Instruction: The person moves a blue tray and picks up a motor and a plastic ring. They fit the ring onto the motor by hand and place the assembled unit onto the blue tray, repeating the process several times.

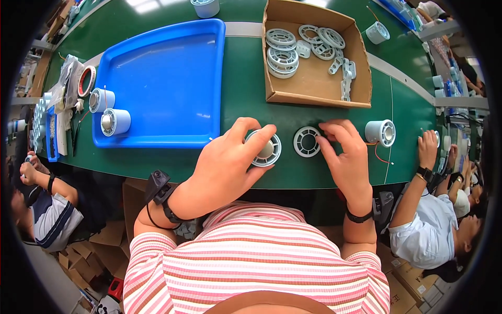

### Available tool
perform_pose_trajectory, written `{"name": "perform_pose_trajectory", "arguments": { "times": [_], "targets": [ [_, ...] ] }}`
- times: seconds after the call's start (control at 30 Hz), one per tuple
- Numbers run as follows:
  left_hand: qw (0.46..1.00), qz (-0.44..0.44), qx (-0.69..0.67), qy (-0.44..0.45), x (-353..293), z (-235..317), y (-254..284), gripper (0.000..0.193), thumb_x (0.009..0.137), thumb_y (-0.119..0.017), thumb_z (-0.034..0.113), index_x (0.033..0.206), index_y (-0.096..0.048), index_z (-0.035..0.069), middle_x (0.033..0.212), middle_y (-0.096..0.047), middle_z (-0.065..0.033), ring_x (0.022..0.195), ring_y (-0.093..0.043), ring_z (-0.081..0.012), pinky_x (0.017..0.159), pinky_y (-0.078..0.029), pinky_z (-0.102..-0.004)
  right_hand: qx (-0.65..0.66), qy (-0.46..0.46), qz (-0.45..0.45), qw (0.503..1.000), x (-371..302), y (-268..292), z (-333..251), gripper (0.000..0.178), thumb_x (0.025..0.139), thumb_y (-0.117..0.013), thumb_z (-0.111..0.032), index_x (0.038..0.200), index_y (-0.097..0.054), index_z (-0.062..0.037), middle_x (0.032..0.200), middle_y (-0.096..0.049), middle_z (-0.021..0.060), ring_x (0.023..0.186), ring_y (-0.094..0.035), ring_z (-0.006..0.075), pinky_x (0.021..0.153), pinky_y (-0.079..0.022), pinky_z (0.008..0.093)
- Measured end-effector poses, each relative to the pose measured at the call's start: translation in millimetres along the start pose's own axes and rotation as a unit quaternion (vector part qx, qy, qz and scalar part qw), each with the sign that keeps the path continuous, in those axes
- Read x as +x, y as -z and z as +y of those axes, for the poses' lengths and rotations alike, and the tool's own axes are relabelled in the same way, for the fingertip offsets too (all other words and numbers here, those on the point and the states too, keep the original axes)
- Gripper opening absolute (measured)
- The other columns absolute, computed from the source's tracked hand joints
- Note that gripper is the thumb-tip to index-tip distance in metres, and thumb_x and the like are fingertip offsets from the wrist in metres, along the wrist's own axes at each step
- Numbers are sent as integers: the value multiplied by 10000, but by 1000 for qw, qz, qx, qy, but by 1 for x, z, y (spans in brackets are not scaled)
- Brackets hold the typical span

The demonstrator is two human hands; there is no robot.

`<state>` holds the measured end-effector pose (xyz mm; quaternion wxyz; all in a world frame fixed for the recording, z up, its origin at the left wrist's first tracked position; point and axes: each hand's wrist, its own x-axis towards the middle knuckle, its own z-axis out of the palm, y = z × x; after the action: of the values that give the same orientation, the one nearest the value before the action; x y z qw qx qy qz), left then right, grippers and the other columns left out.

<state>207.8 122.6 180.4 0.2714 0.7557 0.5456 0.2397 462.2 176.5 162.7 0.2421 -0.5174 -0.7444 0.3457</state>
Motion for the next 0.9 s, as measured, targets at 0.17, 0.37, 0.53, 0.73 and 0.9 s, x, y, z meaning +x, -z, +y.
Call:
{"name": "perform_pose_trajectory", "arguments": {
  "times": [0.17,0.37,0.53,0.73,0.9],
  "targets": [
    [997,-9,-49,52,1,6,-10,552,826,-800,117,1325,-563,99,1218,-588,-124,888,-681,-338,727,-573,-379,-14,81,-7,997,-10,-14,9,496,757,-804,-10,1232,-662,-8,1277,-609,162,1164,-622,295,966,-510,368],
    [928,-19,-347,134,-1,-2,-34,594,848,-782,64,1379,-517,86,1273,-588,-115,972,-708,-253,786,-594,-320,52,97,31,993,-16,-18,13,682,727,-800,17,1368,-569,-11,1322,-591,165,1204,-609,302,1006,-501,375],
    [880,-119,-422,183,10,3,-34,685,836,-712,-85,1456,-458,58,1316,-570,-56,1057,-655,-141,812,-602,-285,182,170,-44,967,-18,-14,-14,846,709,-789,55,1474,-436,-15,1338,-597,162,1231,-609,295,1049,-493,379],
    [828,-155,-493,219,16,5,-29,651,822,-731,-66,1417,-492,47,1278,-583,-84,1042,-673,-167,822,-595,-291,107,211,-84,968,-11,-12,-17,852,707,-785,70,1473,-428,-31,1334,-622,155,1221,-624,297,1065,-491,393],
    [801,-190,-520,228,19,-1,-29,620,830,-754,-34,1401,-524,42,1250,-589,-93,1084,-663,-179,847,-587,-302,141,208,-127,960,-3,-5,-10,814,701,-794,61,1434,-455,-32,1324,-638,143,1225,-622,301,1062,-496,395]
  ]
}}
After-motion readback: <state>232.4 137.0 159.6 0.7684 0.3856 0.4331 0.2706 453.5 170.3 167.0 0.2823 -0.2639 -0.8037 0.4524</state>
